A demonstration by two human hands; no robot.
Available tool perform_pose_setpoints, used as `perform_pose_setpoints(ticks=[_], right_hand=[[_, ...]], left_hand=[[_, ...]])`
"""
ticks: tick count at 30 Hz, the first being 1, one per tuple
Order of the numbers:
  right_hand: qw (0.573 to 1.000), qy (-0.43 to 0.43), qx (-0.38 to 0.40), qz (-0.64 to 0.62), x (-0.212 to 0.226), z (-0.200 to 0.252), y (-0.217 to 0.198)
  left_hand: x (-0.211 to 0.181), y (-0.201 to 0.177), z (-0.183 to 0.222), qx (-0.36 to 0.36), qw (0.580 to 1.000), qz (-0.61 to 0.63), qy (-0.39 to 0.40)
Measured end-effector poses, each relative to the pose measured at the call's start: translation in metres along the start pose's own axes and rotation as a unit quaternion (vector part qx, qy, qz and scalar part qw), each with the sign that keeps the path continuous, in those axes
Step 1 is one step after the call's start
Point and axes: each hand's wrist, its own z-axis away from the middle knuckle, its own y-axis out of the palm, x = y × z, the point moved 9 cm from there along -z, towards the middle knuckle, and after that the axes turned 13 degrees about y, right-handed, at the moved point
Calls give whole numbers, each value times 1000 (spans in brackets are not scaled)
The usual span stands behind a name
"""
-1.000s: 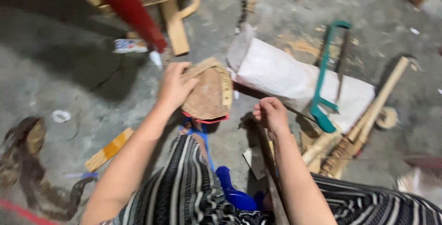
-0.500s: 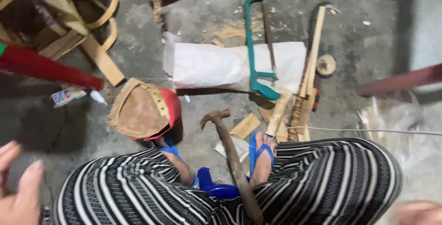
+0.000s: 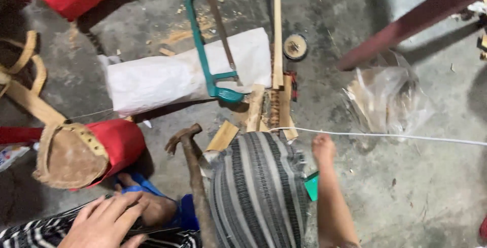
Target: Repairing or assembling the base of a percussion instrument by stretching a skin over a wooden frame and securing it with nails and wooden strips.
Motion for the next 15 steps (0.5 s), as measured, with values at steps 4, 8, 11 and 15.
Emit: perform_pose_setpoints(ticks=[4, 8, 11, 15], right_hand=[[822, -51, -275, 496, 10, -12, -2], [799, 37, -314, 512, 30, -8, 14], [819, 46, -294, 490, 33, -16, 13], [881, -169, -218, 384, 114, -43, 58]], left_hand=[[23, 40, -1, 123, 987, -100, -23], [45, 29, -32, 212, 960, -154, -102], [53, 44, -42, 283, 945, -118, -111], [64, 64, -32, 229, 957, -152, -89]])
